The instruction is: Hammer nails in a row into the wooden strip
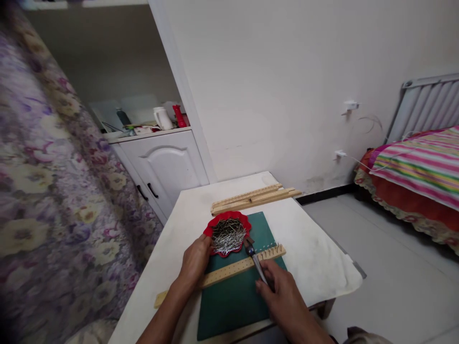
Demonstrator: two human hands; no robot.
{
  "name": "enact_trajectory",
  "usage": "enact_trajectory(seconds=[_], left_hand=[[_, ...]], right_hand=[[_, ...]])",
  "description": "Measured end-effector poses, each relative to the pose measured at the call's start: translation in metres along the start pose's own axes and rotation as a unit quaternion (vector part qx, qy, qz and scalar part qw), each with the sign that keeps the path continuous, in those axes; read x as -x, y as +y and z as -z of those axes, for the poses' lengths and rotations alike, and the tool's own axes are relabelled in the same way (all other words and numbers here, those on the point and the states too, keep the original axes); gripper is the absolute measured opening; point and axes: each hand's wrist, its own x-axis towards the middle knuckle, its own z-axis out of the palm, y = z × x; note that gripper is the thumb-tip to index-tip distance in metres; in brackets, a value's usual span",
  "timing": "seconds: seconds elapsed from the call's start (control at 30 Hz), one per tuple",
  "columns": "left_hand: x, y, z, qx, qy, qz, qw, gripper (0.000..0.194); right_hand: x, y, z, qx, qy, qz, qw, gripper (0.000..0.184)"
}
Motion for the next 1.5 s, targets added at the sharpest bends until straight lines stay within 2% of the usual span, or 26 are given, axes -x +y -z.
enact_trajectory(seconds=[0.1,0.2,0.3,0.4,0.53,0.73,0.8,0.93,1.0,1.17,1.27,1.33,1.4,1.5], left_hand=[[0.008,-0.001,0.003,-0.009,0.046,-0.02,0.999,0.018],[0.019,0.002,0.003,0.089,0.059,-0.045,0.993,0.016],[0.032,0.015,-0.001,0.252,0.033,-0.087,0.963,0.017],[0.043,0.032,-0.005,0.349,0.0,-0.107,0.931,0.018],[0.05,0.046,-0.01,0.379,-0.017,-0.125,0.917,0.016],[0.052,0.052,-0.017,0.402,-0.03,-0.137,0.905,0.014],[0.053,0.054,-0.021,0.457,-0.038,-0.108,0.882,0.014],[0.055,0.06,-0.033,0.607,-0.055,-0.02,0.792,0.027],[0.055,0.064,-0.039,0.653,-0.053,0.006,0.756,0.027],[0.057,0.075,-0.051,0.706,-0.022,0.01,0.708,0.018],[0.055,0.075,-0.052,0.708,-0.002,0.008,0.707,0.016],[0.051,0.072,-0.049,0.688,0.018,0.013,0.726,0.017],[0.045,0.067,-0.047,0.646,0.034,0.017,0.763,0.018],[0.035,0.063,-0.049,0.55,0.049,-0.006,0.834,0.018]], right_hand=[[-0.004,0.002,-0.004,-0.016,0.012,-0.01,1.0,0.022],[-0.01,0.005,-0.009,-0.039,0.043,-0.024,0.998,0.021],[-0.019,0.009,-0.013,-0.046,0.071,-0.04,0.996,0.025],[-0.027,0.012,-0.016,-0.069,0.086,-0.027,0.993,0.025],[-0.033,0.013,-0.017,-0.107,0.089,-0.028,0.99,0.027],[-0.035,0.015,-0.017,-0.162,0.095,-0.036,0.982,0.033],[-0.036,0.014,-0.016,-0.177,0.098,-0.035,0.979,0.034],[-0.036,0.013,-0.012,-0.198,0.107,-0.048,0.973,0.039],[-0.036,0.013,-0.01,-0.203,0.113,-0.057,0.971,0.041],[-0.034,0.013,-0.013,-0.212,0.113,-0.061,0.969,0.044],[-0.032,0.01,-0.014,-0.2,0.111,-0.06,0.972,0.043],[-0.03,0.007,-0.011,-0.18,0.117,-0.047,0.976,0.039],[-0.027,0.006,-0.005,-0.161,0.123,-0.033,0.979,0.034],[-0.024,0.004,0.005,-0.144,0.138,-0.027,0.98,0.031]])
